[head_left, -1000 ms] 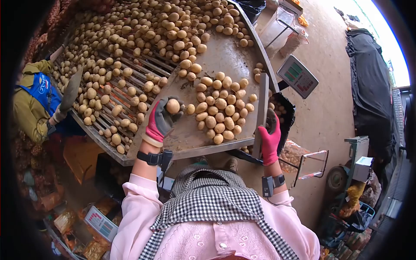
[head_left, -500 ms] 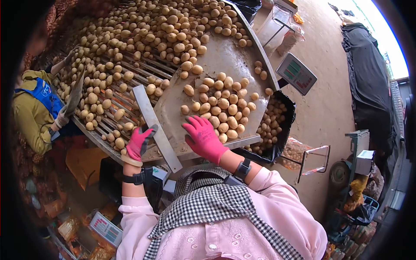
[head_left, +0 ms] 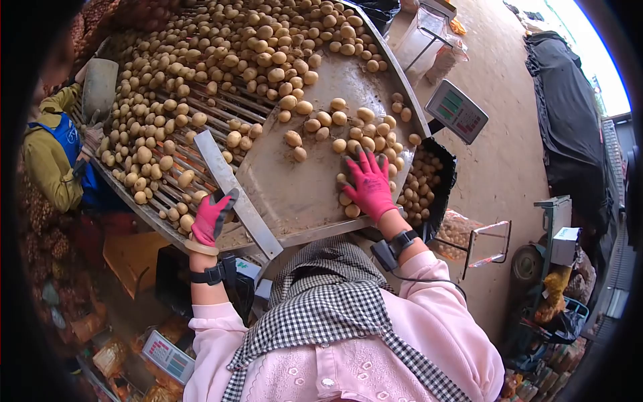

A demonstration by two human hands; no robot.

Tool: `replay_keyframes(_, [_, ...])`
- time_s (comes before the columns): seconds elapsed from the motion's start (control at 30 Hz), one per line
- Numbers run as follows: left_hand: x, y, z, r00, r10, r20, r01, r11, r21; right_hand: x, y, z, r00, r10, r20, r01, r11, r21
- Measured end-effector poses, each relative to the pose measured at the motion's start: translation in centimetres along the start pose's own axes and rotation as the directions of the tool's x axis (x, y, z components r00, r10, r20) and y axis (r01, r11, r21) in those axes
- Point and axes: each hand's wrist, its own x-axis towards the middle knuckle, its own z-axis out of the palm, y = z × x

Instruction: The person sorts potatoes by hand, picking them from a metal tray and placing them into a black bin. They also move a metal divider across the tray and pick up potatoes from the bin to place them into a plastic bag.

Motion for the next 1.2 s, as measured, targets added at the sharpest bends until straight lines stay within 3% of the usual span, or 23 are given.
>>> replay_keyframes(0.1, [-0.4,0.4,-0.3,1.0,-0.004,-0.015,0.004,1.0,0.0,-0.7,4.0,-0.6,0.98,0.195,-0.036,-0.197,0.979,-0.054])
replay_keyframes(0.17, [-1.0,1.2,0.0,0.999,0.009,-0.036,-0.01,1.0,-0.021,-0.4,4.8,-0.5,0.909,0.403,-0.101,-0.412,0.908,-0.082])
replay_keyframes(0.2, [-1.2,1.7,0.2,0.999,0.017,-0.043,-0.018,0.999,-0.035,0.1,4.8,0.1,0.921,0.328,-0.212,-0.351,0.933,-0.081])
replay_keyframes(0.23, [-0.8,1.8,0.0,0.999,0.024,-0.049,-0.026,0.999,-0.033,1.1,3.3,-0.4,0.921,0.324,-0.218,-0.347,0.935,-0.077])
replay_keyframes(0.3, [1.1,0.7,-0.5,0.984,-0.175,-0.021,0.176,0.982,0.064,3.3,-1.7,-0.5,0.979,0.03,-0.203,-0.024,0.999,0.033])
replay_keyframes(0.37, [3.1,-0.7,-0.6,0.985,-0.17,-0.01,0.17,0.979,0.113,5.8,-6.5,0.1,0.95,-0.216,-0.225,0.231,0.972,0.046])
replay_keyframes(0.43, [4.1,1.1,1.2,0.992,-0.121,-0.048,0.129,0.961,0.247,8.6,-9.2,1.4,0.941,-0.297,-0.164,0.312,0.947,0.073])
replay_keyframes(0.57, [5.5,4.0,4.8,0.993,-0.116,0.012,0.106,0.942,0.32,11.7,-7.7,4.6,0.987,-0.095,-0.128,0.106,0.991,0.081])
replay_keyframes(0.6, [6.4,4.3,5.2,0.977,-0.212,0.013,0.188,0.89,0.416,11.7,-6.5,4.6,0.986,-0.016,-0.163,0.028,0.997,0.069])
replay_keyframes(0.63, [6.8,4.4,5.7,0.977,-0.211,0.028,0.179,0.888,0.424,11.6,-5.4,4.5,0.979,0.056,-0.198,-0.046,0.997,0.058])
replay_keyframes(0.67, [6.9,4.3,6.1,0.974,-0.224,0.037,0.186,0.88,0.438,10.7,-3.8,4.3,0.981,0.138,-0.133,-0.138,0.99,0.014])
replay_keyframes(0.77, [8.0,5.2,7.8,0.964,-0.257,0.071,0.193,0.855,0.481,8.2,0.9,3.0,0.955,0.209,-0.208,-0.212,0.977,0.009])
replay_keyframes(0.83, [8.9,5.3,9.2,0.964,-0.243,0.105,0.163,0.858,0.487,6.3,4.0,1.0,0.938,0.314,-0.144,-0.311,0.95,0.044])
replay_keyframes(0.97, [10.8,6.7,11.4,0.953,-0.26,0.156,0.124,0.803,0.583,2.3,9.9,1.5,0.908,0.284,-0.308,-0.26,0.958,0.117])
replay_keyframes(1.0, [11.3,6.6,11.9,0.952,-0.247,0.181,0.116,0.838,0.533,1.2,10.5,1.3,0.905,0.288,-0.312,-0.263,0.957,0.119])
replay_keyframes(1.07, [12.2,6.7,12.8,0.949,-0.25,0.194,0.113,0.84,0.531,-0.2,11.3,1.3,0.833,0.439,-0.337,-0.411,0.898,0.156])
replay_keyframes(1.1, [12.6,6.7,13.1,0.945,-0.256,0.202,0.116,0.842,0.526,-0.1,11.4,1.0,0.83,0.443,-0.339,-0.413,0.897,0.16])
replay_keyframes(1.17, [13.3,6.7,13.7,0.945,-0.271,0.184,0.135,0.835,0.534,0.1,11.5,0.4,0.822,0.386,-0.418,-0.342,0.923,0.178])
replay_keyframes(1.2, [13.5,6.7,13.9,0.945,-0.272,0.18,0.143,0.841,0.523,1.3,11.1,0.2,0.804,0.3,-0.514,-0.204,0.95,0.235])
